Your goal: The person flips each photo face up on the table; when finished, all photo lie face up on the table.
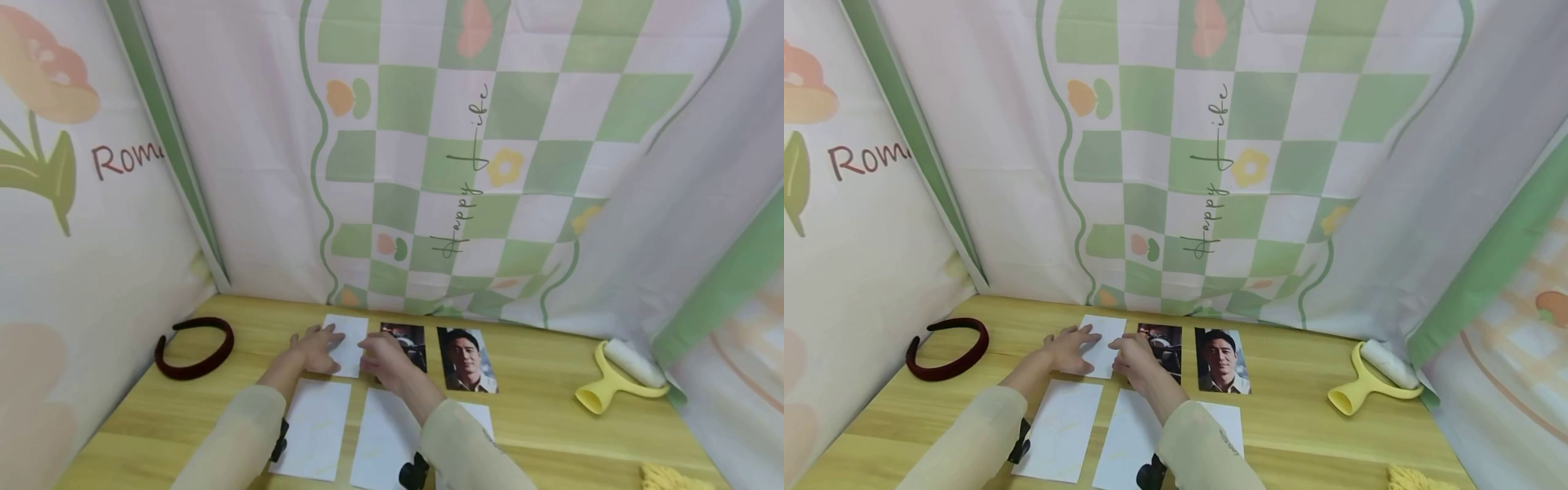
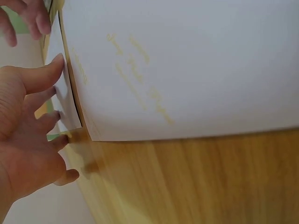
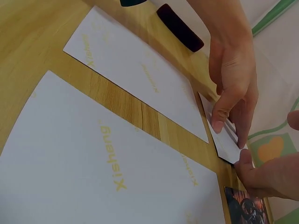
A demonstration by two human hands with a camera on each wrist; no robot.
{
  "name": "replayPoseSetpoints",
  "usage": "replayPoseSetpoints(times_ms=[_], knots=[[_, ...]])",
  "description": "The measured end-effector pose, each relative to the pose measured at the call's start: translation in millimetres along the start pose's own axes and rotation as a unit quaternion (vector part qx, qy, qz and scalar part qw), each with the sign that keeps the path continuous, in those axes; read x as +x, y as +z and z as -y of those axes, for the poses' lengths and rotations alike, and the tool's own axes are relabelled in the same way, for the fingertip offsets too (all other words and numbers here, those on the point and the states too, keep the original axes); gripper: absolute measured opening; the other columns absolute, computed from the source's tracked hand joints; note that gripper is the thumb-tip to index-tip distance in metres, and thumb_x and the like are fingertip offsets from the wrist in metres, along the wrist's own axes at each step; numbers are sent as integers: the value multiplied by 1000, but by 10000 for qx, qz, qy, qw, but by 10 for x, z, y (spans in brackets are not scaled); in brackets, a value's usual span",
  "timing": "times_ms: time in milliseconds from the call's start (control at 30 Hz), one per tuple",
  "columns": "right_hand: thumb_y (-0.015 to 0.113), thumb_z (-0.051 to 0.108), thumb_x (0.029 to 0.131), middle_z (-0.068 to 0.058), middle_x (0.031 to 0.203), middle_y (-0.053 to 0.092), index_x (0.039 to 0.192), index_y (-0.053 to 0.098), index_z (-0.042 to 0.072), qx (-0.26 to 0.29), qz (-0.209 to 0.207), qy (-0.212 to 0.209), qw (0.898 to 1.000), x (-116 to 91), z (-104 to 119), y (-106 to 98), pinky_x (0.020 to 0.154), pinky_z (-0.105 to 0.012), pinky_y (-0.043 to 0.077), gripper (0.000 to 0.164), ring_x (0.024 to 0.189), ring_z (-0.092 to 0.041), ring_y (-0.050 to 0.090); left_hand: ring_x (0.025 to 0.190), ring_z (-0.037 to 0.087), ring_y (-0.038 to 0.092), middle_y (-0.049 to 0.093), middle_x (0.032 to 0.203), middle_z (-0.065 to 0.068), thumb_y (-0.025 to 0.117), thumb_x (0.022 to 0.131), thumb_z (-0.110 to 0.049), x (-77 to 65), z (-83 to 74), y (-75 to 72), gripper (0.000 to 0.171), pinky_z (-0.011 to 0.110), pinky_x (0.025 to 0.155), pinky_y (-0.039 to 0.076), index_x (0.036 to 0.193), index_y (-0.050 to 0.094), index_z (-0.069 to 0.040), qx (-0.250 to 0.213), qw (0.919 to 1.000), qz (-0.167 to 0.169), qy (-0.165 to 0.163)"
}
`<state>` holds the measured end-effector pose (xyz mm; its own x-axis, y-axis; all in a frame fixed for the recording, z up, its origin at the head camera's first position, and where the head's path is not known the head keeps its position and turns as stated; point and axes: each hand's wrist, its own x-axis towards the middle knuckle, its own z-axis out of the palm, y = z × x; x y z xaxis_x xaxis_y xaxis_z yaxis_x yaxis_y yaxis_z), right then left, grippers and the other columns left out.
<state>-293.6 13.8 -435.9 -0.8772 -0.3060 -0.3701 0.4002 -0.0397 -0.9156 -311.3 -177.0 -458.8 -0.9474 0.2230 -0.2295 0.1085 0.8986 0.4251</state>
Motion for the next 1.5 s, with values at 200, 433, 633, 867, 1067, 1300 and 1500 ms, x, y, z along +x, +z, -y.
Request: replayPoseSetpoints(times_ms=[200,433,633,867,1067,1300,1500], knots=[[52,5,100,-31,158,34,160,16,-8,200,-62,-15,9998,10,-16,-10,111,-41,48,72,108,-22,54,160,48,19,30,172,15,77,86,-27,9,-4,19,72,80,123,5,153,52,-17,4,10000,-37,-30],[53,1,98,-1,93,52,115,49,0,347,-191,-181,9991,64,-42,-1,80,-24,48,17,80,-12,50,159,46,21,31,171,15,77,87,-26,4,-21,10,70,79,124,6,152,53,-17,41,9999,-76,-67],[55,8,99,-25,148,48,155,31,-6,38,-242,14,9997,51,-60,0,104,-37,48,63,122,-32,55,156,48,26,37,168,16,77,86,-27,39,-81,30,68,78,124,12,149,56,-15,-37,9997,-183,-187],[48,4,101,-33,163,30,161,15,-7,565,127,105,9983,45,-62,2,126,-54,37,70,150,-48,39,150,55,33,59,150,20,55,101,-36,129,-272,5,51,82,118,20,138,62,-2,-602,9940,-471,-788],[47,0,100,-32,162,32,161,8,-10,888,157,-85,9959,33,-84,18,125,-51,38,73,141,-42,50,149,51,36,49,157,25,55,100,-53,141,-469,-44,69,78,114,34,146,54,-2,-688,9875,-522,-1319],[47,-4,98,-32,151,40,160,5,-11,1138,7,-195,9933,24,-113,30,118,-46,46,76,122,-31,59,141,48,44,48,153,28,64,94,-41,151,-578,-93,70,71,108,45,149,49,-1,-839,9828,-612,-1528],[50,-2,95,-37,153,35,161,10,-7,742,197,-59,9970,-9,-126,9,120,-56,45,77,136,-44,51,143,53,44,48,156,30,55,92,-23,195,-598,-136,69,66,121,35,154,42,2,-828,9900,-726,-884]])
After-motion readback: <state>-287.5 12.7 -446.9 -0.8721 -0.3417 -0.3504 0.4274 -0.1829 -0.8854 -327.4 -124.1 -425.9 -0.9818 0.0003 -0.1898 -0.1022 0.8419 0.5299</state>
